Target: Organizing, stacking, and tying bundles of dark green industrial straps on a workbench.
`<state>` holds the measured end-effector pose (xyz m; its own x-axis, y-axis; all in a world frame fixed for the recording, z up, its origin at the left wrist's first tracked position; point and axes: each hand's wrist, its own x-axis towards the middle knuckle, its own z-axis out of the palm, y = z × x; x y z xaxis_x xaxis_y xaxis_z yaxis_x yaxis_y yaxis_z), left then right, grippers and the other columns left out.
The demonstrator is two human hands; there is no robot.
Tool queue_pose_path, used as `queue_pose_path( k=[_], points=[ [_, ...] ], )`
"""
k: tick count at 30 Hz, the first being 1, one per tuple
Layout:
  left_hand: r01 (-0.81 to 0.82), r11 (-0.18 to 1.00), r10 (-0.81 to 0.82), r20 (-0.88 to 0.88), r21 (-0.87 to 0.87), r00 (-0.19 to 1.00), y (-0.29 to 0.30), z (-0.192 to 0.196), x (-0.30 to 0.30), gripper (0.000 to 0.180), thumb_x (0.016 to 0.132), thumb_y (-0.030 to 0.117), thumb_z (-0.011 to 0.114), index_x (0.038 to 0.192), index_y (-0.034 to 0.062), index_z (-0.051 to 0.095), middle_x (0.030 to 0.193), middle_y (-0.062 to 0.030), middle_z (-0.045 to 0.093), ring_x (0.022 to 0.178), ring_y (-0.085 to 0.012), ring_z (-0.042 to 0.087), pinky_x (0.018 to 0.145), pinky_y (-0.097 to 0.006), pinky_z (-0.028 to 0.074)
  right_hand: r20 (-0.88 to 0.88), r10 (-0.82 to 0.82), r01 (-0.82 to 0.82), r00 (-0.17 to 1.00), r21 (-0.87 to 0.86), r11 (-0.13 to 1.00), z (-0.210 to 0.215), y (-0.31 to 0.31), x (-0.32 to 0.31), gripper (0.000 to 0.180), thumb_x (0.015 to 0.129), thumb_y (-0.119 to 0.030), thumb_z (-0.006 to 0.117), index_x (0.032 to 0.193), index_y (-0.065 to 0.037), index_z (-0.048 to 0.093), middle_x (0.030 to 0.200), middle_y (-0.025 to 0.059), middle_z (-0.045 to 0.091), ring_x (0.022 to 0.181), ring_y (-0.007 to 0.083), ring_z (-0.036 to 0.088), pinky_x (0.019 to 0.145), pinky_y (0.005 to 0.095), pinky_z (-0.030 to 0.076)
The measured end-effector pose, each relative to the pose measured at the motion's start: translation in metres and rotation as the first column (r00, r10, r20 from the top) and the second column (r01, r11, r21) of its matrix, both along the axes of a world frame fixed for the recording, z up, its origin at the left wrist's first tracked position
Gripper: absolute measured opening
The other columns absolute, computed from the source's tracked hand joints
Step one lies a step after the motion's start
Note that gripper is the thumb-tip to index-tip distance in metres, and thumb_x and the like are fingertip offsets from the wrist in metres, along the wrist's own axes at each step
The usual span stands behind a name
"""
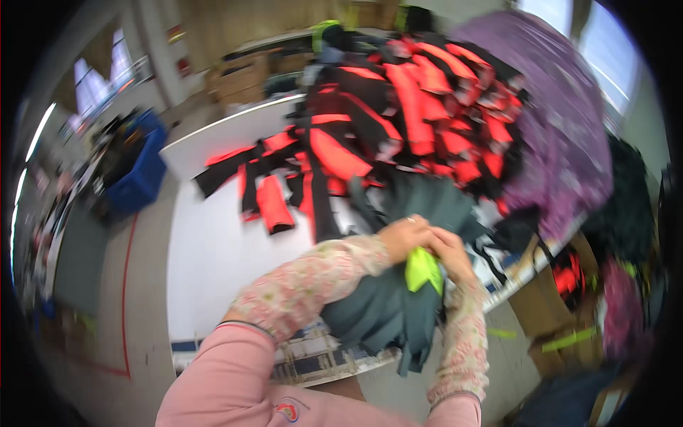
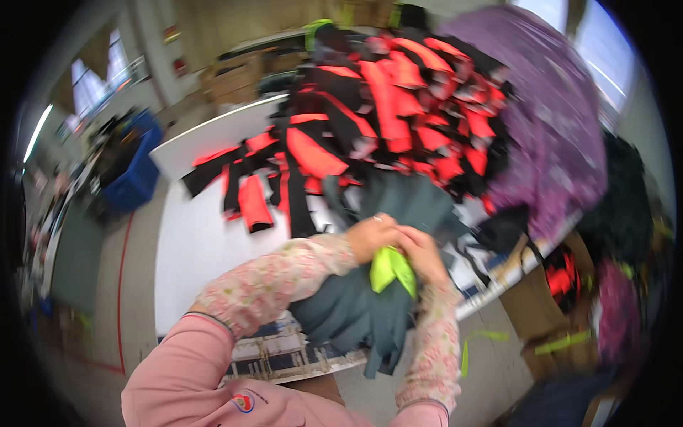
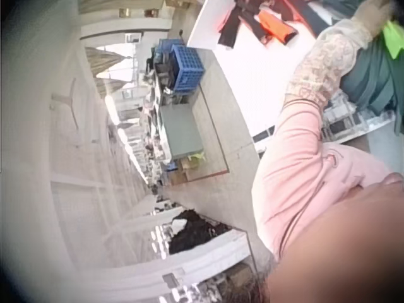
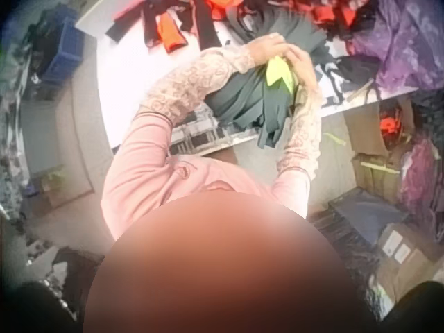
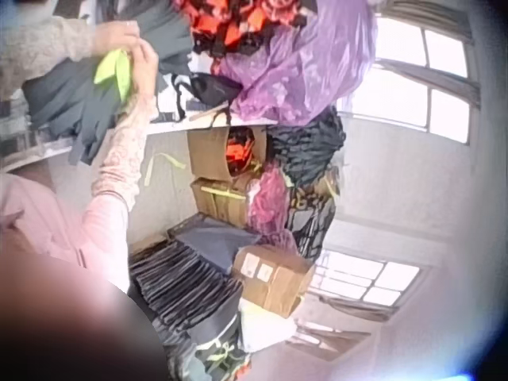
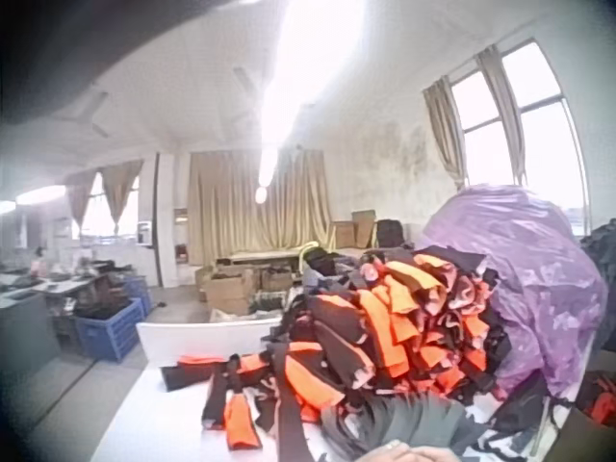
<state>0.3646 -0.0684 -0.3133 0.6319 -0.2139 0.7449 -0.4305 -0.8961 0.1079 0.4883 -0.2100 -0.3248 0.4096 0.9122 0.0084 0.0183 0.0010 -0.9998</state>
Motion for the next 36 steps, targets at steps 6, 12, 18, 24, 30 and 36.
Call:
queue_pose_path(
  k=[6,12,18,24,30,36],
  points=[
    [-0.127,0.990,0.129,0.027,-0.066,0.991,0.001,-0.006,-0.002,0.018,0.073,0.017,0.065,0.084,0.0088,0.055,0.082,-0.0079,0.051,0.082,-0.0280,0.055,0.074,-0.038,0.045,0.094,-0.111,0.108,0.989,0.031,0.994,-0.009,-0.007,0.006,0.008,0.087,-0.007,0.058,0.082,-0.002,0.060,0.072,-0.0018,0.057,0.064,0.0078,0.051,0.058,0.0221,0.040],
    [-0.171,0.964,0.126,-0.218,-0.202,0.968,0.021,-0.021,-0.016,0.021,0.069,0.013,0.069,0.083,0.0058,0.055,0.082,-0.0127,0.054,0.079,-0.0349,0.058,0.068,-0.044,0.047,0.700,-0.361,0.309,0.616,0.207,0.928,-0.023,-0.025,0.001,0.004,0.084,-0.001,0.053,0.081,0.002,0.051,0.075,0.0142,0.054,0.069,0.0289,0.053,0.067,0.0352,0.044],
    [-0.545,0.696,0.139,-0.657,-0.467,0.741,0.026,-0.017,-0.022,0.048,0.072,0.043,0.075,0.097,0.0035,0.064,0.096,-0.0186,0.064,0.091,-0.0359,0.062,0.078,-0.042,0.048,0.608,-0.552,0.620,0.571,0.123,0.775,-0.054,-0.049,-0.013,0.025,0.096,-0.020,0.057,0.086,0.002,0.053,0.080,0.0131,0.056,0.072,0.0244,0.053,0.068,0.0351,0.044],
    [-0.360,0.683,-0.319,-0.703,-0.636,0.636,0.031,-0.027,-0.025,0.074,0.076,0.065,0.066,0.123,0.0072,0.062,0.129,-0.0153,0.058,0.124,-0.0308,0.050,0.105,-0.038,0.037,-0.067,-0.227,0.218,0.972,-0.121,0.968,-0.096,-0.067,-0.012,0.052,0.103,-0.036,0.040,0.136,0.004,0.043,0.130,0.0138,0.052,0.117,0.0216,0.048,0.102,0.0304,0.034],
    [-0.397,0.715,-0.229,-0.730,-0.575,0.644,0.010,-0.016,-0.042,0.091,0.062,0.057,0.080,0.129,0.0010,0.054,0.137,-0.0218,0.050,0.128,-0.0328,0.046,0.107,-0.037,0.035,0.108,-0.317,0.320,0.942,-0.015,0.947,-0.043,-0.065,-0.058,0.055,0.098,-0.024,0.053,0.141,0.005,0.037,0.136,0.0133,0.048,0.120,0.0207,0.046,0.103,0.0302,0.033],
    [-0.403,0.683,-0.102,-0.625,-0.610,0.774,-0.008,0.054,-0.109,0.091,0.063,0.057,0.080,0.127,-0.0031,0.054,0.135,-0.0247,0.050,0.127,-0.0359,0.046,0.106,-0.038,0.035,0.315,-0.476,0.438,0.821,0.188,0.879,0.050,-0.070,-0.115,0.071,0.091,-0.016,0.061,0.147,0.007,0.024,0.148,0.0173,0.035,0.132,0.0234,0.037,0.110,0.0327,0.025]
  ],
)
